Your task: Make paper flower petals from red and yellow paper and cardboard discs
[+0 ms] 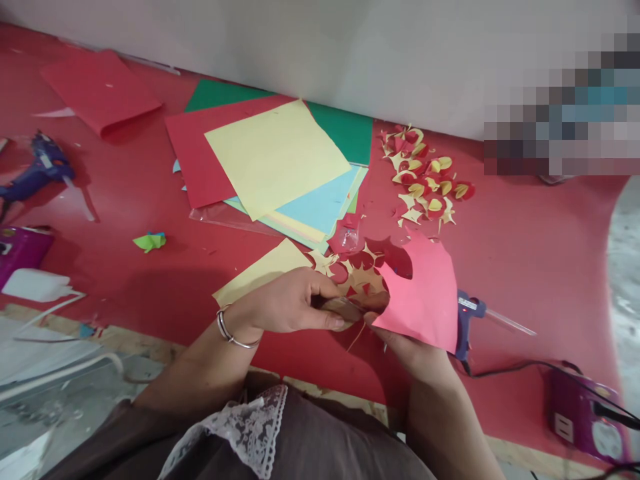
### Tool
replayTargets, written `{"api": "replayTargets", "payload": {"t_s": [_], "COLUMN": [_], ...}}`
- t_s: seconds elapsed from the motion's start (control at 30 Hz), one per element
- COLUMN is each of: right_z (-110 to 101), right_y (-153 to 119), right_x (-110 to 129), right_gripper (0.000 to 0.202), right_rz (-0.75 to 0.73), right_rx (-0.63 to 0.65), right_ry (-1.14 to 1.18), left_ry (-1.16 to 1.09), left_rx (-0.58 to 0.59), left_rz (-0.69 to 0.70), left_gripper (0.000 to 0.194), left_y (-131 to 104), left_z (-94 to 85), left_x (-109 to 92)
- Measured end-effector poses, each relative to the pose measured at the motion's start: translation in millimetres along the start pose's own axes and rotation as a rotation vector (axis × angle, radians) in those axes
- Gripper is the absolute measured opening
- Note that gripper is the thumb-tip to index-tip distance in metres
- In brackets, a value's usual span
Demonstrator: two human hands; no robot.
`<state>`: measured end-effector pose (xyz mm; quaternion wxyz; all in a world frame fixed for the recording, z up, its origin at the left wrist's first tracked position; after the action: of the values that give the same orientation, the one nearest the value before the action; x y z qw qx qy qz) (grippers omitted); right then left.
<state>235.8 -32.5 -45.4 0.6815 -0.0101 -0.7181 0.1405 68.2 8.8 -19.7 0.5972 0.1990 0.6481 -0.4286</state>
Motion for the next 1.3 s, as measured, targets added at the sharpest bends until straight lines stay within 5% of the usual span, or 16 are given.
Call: {"api": "replayTargets", "payload": {"t_s": [0.77,1.03,1.13,1.3], "right_z": [5,-29,-41,-31], "right_y": [1,5,10,15], "right_x": [4,-21,-28,-21], "right_gripper": [0.045,0.061,0.05,0.041], "right_rz": [0.004,-0.011,-0.034,-0.098], "right_rx": [-0.041,-0.198,-0.246,-0.246], "right_ry": [0.026,-0.09,-0.172,-0.192], "left_ry": [-0.004,-0.032,-0.029,0.134], "left_rx": [0.055,0.046,0.009,-0.134], "left_rz": [0.034,0.047,0.019,-0.074], "left_gripper": [0.039,0.036,0.035,0.032], "left_y": [-1,0,1,-4], "left_z": [1.1,0.3,-1.7,-10.7], "left_x": [-3,-3,0,7]}}
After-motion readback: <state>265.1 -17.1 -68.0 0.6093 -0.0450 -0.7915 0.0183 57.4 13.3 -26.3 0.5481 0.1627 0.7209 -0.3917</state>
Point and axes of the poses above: each hand's wrist, its own y-axis towards the middle knuckle, its own z-axis out of the palm, x = y × z, the point moved 9 cm from there along y, towards the middle knuckle, and after that the axes turned 3 degrees about -z, right-handed, at the moved point
